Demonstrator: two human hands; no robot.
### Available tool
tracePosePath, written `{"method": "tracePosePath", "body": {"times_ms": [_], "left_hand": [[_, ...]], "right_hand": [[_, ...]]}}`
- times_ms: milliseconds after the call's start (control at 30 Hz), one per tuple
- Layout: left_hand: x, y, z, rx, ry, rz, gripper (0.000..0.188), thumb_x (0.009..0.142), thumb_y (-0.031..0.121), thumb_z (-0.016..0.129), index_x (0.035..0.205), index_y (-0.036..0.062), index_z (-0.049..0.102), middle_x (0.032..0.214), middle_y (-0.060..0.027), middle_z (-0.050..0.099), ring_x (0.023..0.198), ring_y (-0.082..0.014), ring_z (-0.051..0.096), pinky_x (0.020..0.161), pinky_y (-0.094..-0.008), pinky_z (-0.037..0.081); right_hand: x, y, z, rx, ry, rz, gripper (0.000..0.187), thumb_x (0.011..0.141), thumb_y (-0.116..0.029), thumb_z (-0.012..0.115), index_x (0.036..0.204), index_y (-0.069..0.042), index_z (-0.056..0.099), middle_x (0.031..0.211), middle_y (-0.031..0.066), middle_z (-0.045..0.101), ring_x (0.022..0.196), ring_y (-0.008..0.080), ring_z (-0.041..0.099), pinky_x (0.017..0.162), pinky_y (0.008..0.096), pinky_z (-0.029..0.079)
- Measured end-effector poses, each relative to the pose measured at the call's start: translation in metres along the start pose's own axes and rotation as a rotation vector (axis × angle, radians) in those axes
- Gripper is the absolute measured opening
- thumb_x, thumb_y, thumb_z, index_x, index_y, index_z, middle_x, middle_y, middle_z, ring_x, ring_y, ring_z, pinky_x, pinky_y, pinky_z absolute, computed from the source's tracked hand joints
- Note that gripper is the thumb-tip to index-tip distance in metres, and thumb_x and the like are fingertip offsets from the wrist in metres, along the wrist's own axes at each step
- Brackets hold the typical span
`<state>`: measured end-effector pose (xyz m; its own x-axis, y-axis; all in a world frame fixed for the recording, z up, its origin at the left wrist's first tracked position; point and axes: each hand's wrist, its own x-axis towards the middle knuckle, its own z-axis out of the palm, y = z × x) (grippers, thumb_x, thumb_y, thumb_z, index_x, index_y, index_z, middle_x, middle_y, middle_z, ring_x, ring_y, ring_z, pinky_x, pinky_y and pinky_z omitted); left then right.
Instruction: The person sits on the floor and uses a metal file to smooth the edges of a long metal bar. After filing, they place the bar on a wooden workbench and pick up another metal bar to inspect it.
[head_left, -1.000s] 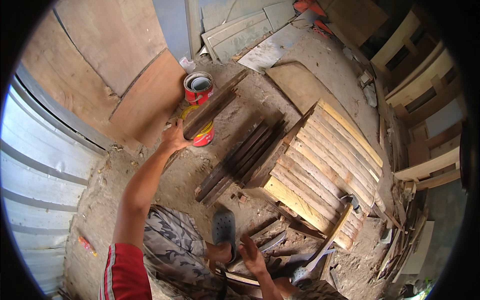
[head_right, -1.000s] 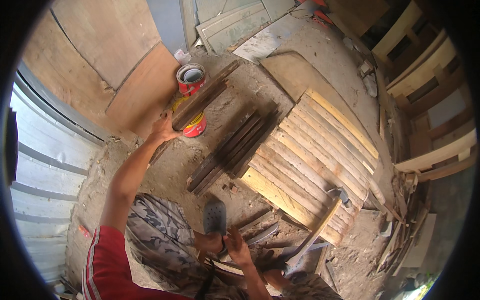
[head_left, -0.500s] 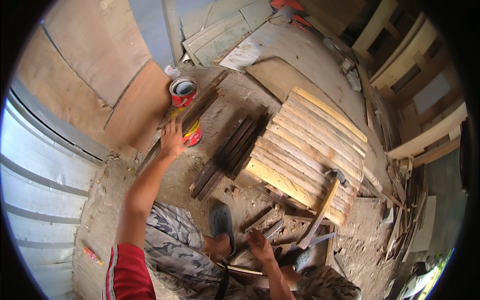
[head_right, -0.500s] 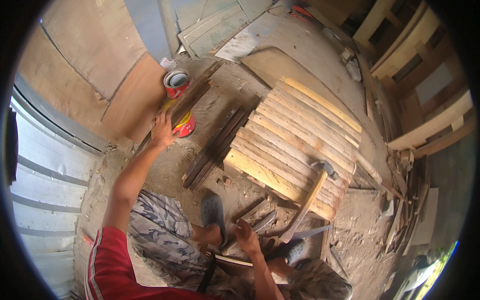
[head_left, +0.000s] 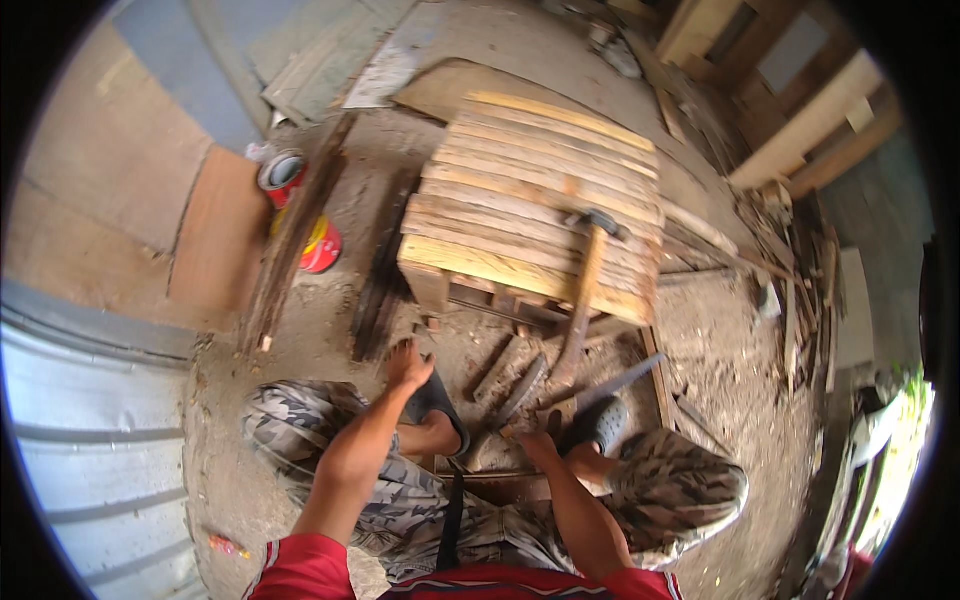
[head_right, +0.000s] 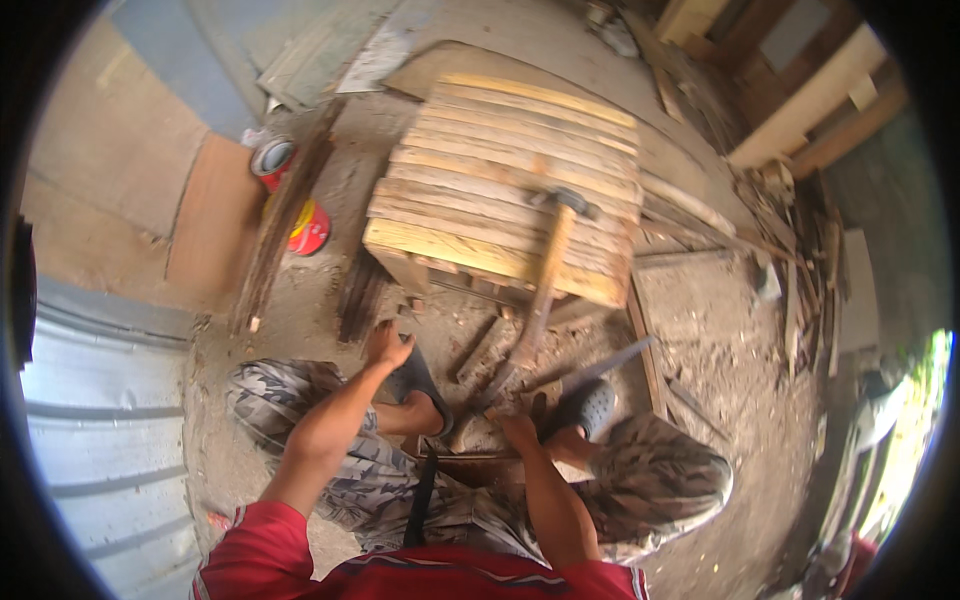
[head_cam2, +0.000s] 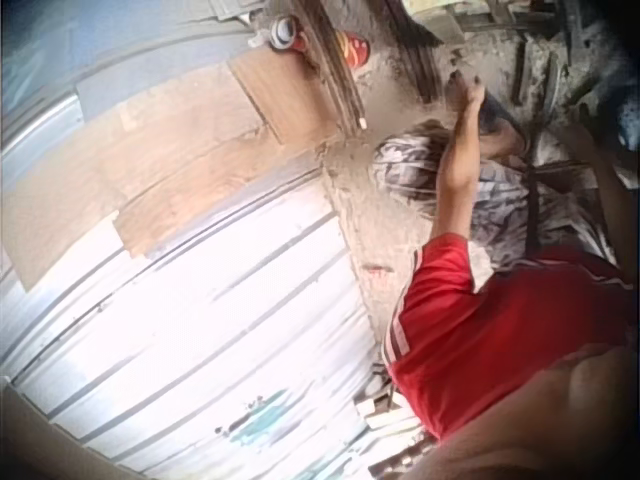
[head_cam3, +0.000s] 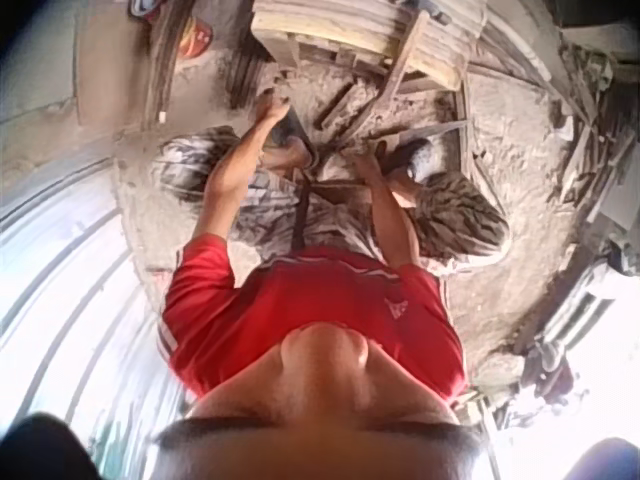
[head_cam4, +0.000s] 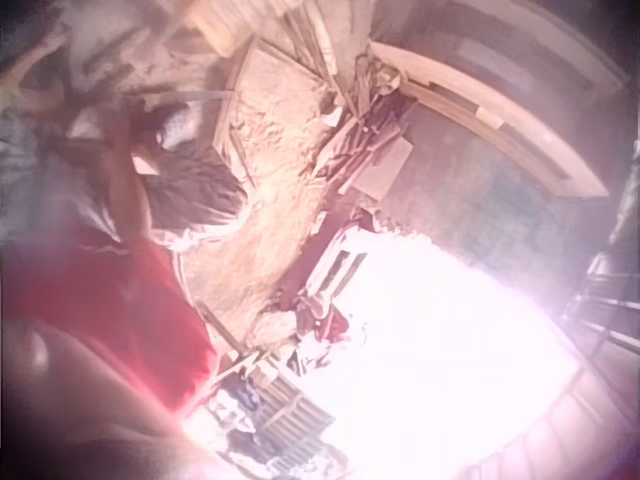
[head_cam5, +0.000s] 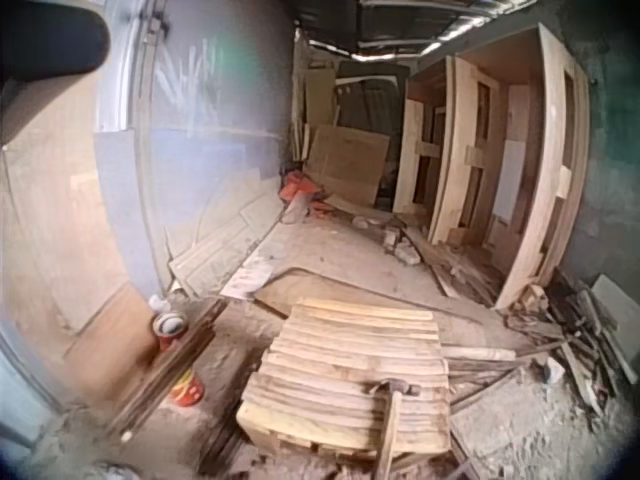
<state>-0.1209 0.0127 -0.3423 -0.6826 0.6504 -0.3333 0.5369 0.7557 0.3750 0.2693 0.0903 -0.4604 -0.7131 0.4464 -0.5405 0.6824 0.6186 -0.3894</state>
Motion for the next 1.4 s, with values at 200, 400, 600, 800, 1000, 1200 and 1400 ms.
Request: {"method": "tracePosePath", "body": {"times_ms": [200,400,600,800,1000,1200,1400], "left_hand": [[-0.09,0.035,0.054,0.047,-0.1,0.393,0.037,0.09,0.031,0.066,0.119,0.0082,0.064,0.115,-0.0165,0.068,0.11,-0.0358,0.062,0.093,-0.0458,0.05],[-0.068,0.077,0.038,-0.218,-0.196,0.284,0.023,0.097,0.032,0.061,0.104,0.0132,0.071,0.091,-0.016,0.073,0.086,-0.0384,0.069,0.076,-0.0476,0.054],[-0.06,0.102,0.032,-0.096,-0.184,0.288,0.044,0.1,0.042,0.055,0.094,0.0009,0.068,0.087,-0.0242,0.069,0.082,-0.045,0.066,0.07,-0.0511,0.051],[-0.077,0.135,0.032,0.029,-0.278,0.295,0.059,0.098,0.055,0.051,0.097,-0.001,0.068,0.088,-0.0246,0.069,0.085,-0.046,0.066,0.072,-0.0502,0.052],[-0.098,0.139,0.04,-0.021,-0.291,0.287,0.049,0.094,0.051,0.06,0.103,0.004,0.072,0.088,-0.0207,0.071,0.087,-0.0419,0.068,0.075,-0.047,0.052],[-0.081,0.112,0.072,-0.341,-0.26,0.201,0.05,0.098,0.048,0.059,0.095,-0.001,0.068,0.072,-0.0111,0.067,0.062,-0.0227,0.062,0.06,-0.0364,0.048],[-0.064,0.193,-0.035,-1.515,-0.459,-0.38,0.072,0.095,0.072,0.043,0.096,0.0034,0.065,0.074,-0.0066,0.064,0.055,-0.0203,0.055,0.051,-0.0353,0.042]], "right_hand": [[0.003,-0.031,-0.037,0.14,0.23,0.021,0.022,0.092,-0.017,0.055,0.099,-0.002,0.069,0.091,0.0216,0.069,0.089,0.0371,0.07,0.074,0.0496,0.055],[0.006,0.003,-0.103,0.406,0.208,0.229,0.035,0.097,-0.035,0.057,0.092,-0.003,0.07,0.084,0.0153,0.068,0.079,0.0322,0.066,0.069,0.0415,0.051],[-0.023,0.1,-0.147,0.203,0.459,0.572,0.036,0.088,-0.042,0.06,0.104,-0.011,0.068,0.101,0.0203,0.069,0.095,0.0414,0.067,0.08,0.0486,0.053],[-0.05,0.15,-0.204,0.431,0.419,0.923,0.044,0.086,-0.045,0.061,0.116,-0.013,0.066,0.117,0.0202,0.069,0.11,0.039,0.066,0.093,0.0479,0.054],[-0.081,0.178,-0.171,0.592,0.441,0.981,0.039,0.087,-0.03,0.055,0.116,-0.006,0.062,0.12,0.0238,0.066,0.114,0.0414,0.063,0.097,0.0483,0.052],[-0.068,0.191,-0.122,0.645,0.646,1.036,0.035,0.088,-0.037,0.058,0.104,-0.006,0.066,0.109,0.0224,0.069,0.107,0.0424,0.065,0.09,0.0533,0.052],[-0.042,0.148,-0.141,0.433,0.68,0.885,0.04,0.091,-0.045,0.059,0.098,-0.006,0.07,0.097,0.0205,0.072,0.098,0.0407,0.067,0.088,0.0526,0.05]]}}
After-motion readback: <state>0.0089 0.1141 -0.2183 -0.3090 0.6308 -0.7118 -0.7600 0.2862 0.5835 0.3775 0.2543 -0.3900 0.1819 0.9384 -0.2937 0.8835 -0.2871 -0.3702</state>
